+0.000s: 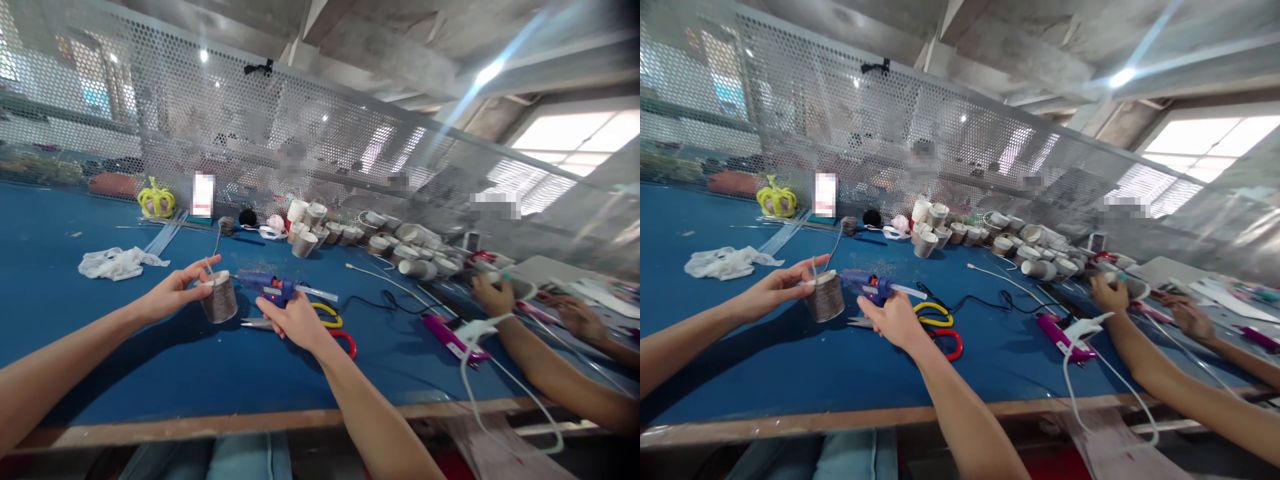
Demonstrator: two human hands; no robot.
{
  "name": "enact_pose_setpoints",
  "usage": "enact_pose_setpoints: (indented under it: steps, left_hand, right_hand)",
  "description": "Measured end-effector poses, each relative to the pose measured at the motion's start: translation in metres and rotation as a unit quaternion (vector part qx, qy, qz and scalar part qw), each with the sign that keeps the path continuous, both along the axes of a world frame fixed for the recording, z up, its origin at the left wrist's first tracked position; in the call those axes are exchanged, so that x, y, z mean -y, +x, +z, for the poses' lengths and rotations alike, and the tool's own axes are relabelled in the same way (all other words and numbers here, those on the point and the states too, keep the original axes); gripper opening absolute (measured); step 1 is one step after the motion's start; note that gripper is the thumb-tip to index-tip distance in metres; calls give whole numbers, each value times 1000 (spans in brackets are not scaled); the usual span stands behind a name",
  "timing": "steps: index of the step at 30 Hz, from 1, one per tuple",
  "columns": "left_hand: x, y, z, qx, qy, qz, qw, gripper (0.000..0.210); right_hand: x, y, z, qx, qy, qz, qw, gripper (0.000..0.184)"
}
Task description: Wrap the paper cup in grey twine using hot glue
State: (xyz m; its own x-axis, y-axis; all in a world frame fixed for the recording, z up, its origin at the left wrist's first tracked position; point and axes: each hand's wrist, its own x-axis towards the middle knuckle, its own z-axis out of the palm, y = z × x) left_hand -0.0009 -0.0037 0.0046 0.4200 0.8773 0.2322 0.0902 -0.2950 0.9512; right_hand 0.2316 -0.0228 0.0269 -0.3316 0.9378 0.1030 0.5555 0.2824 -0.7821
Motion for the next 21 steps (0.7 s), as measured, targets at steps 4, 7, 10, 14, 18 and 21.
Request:
enact_pose_setpoints:
  steps: [4,7,10,14,18,21]
  left_hand:
    - [1,1,1,2,-9,3,1000,22]
    - [1,1,1,4,-13,4,1000,21]
    - [1,1,1,2,-11,8,1000,22]
    - [0,0,0,-6,2,7,1000,21]
    - [-1,-1,-2,-5,4,6,1000,18]
    - [-2,-1,-3,-13,19,10,1000,18]
  right_hand:
    - [4,0,2,1,-13,1,1000,34]
    - [4,0,2,-4,-19,3,1000,34]
    - [2,1,1,-6,-10,5,1000,34]
    - [1,1,0,-5,-9,1,1000,35]
    - [3,1,4,-38,-42,6,998,33]
    - [2,3,7,-78,-79,14,994,30]
